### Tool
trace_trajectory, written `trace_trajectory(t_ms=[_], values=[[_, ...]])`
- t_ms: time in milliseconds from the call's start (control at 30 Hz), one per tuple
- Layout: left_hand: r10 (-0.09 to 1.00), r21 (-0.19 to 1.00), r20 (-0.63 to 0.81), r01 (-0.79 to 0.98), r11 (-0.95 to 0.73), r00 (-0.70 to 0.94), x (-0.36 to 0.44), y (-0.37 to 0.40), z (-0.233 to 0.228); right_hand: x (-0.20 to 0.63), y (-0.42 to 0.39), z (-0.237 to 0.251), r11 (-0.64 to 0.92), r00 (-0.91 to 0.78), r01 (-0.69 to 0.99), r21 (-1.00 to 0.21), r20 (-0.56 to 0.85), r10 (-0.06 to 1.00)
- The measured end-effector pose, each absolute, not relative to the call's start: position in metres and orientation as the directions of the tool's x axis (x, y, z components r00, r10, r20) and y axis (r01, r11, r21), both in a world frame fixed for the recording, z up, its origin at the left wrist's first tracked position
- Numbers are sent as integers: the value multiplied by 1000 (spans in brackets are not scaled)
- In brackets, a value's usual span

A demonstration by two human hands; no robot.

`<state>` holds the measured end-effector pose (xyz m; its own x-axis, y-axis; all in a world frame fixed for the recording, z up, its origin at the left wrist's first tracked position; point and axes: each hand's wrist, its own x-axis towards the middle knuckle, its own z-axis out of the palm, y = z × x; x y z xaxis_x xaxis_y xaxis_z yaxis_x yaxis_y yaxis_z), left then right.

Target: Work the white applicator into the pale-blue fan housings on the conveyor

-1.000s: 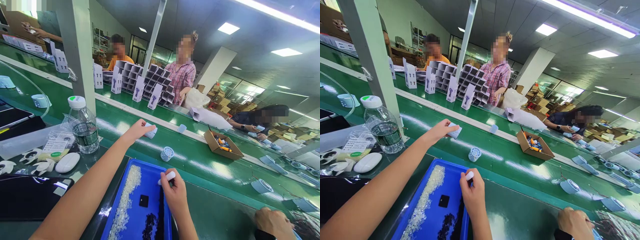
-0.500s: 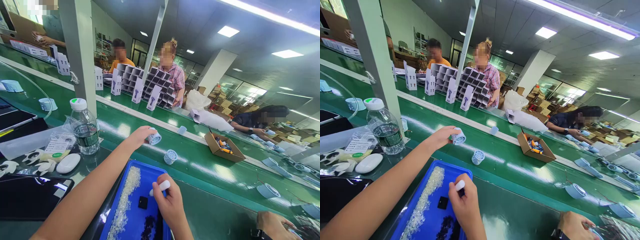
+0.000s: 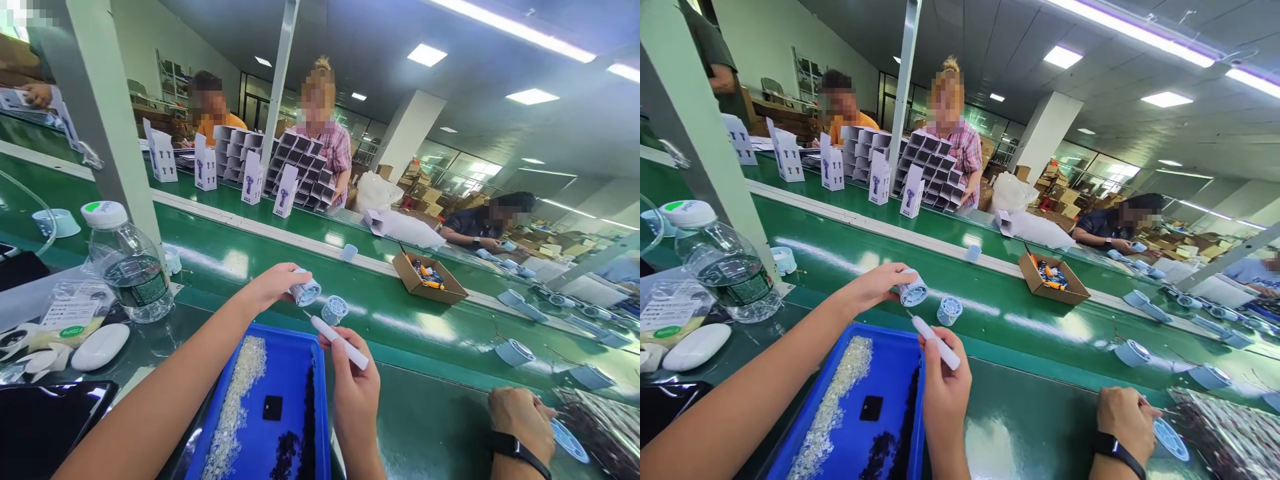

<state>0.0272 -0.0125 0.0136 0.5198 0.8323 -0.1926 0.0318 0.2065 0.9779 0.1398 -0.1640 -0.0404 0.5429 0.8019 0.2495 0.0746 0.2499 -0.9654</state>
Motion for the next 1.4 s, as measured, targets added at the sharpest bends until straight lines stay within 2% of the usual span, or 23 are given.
trace_trajectory(t_ms=[133,367,700,967,1033,1100,1200,1267,1400], values=[[820,982,-180,43,187,543,30,-16,16,139,-163,-42,263,581,-29,-964,198,790],[813,985,-162,41,168,559,30,-19,19,141,-161,-44,253,587,-55,-966,174,791],[816,987,-155,51,153,557,32,-23,20,140,-161,-44,207,593,41,-978,190,782],[827,989,-145,103,105,543,40,-35,27,139,-161,-48,244,575,22,-970,212,790],[868,993,-104,94,66,486,45,-39,29,137,-159,-51,231,593,84,-969,235,770],[935,999,8,27,-18,354,51,-43,28,135,-157,-53,200,565,177,-964,266,781],[977,988,137,-95,-123,164,60,-47,23,127,-157,-57,187,391,284,-940,292,873],[981,981,166,-122,-153,104,64,-50,19,121,-158,-58,206,315,302,-931,301,900],[986,962,133,-252,-103,104,70,-59,14,114,-162,-58,212,375,275,-938,307,875]])
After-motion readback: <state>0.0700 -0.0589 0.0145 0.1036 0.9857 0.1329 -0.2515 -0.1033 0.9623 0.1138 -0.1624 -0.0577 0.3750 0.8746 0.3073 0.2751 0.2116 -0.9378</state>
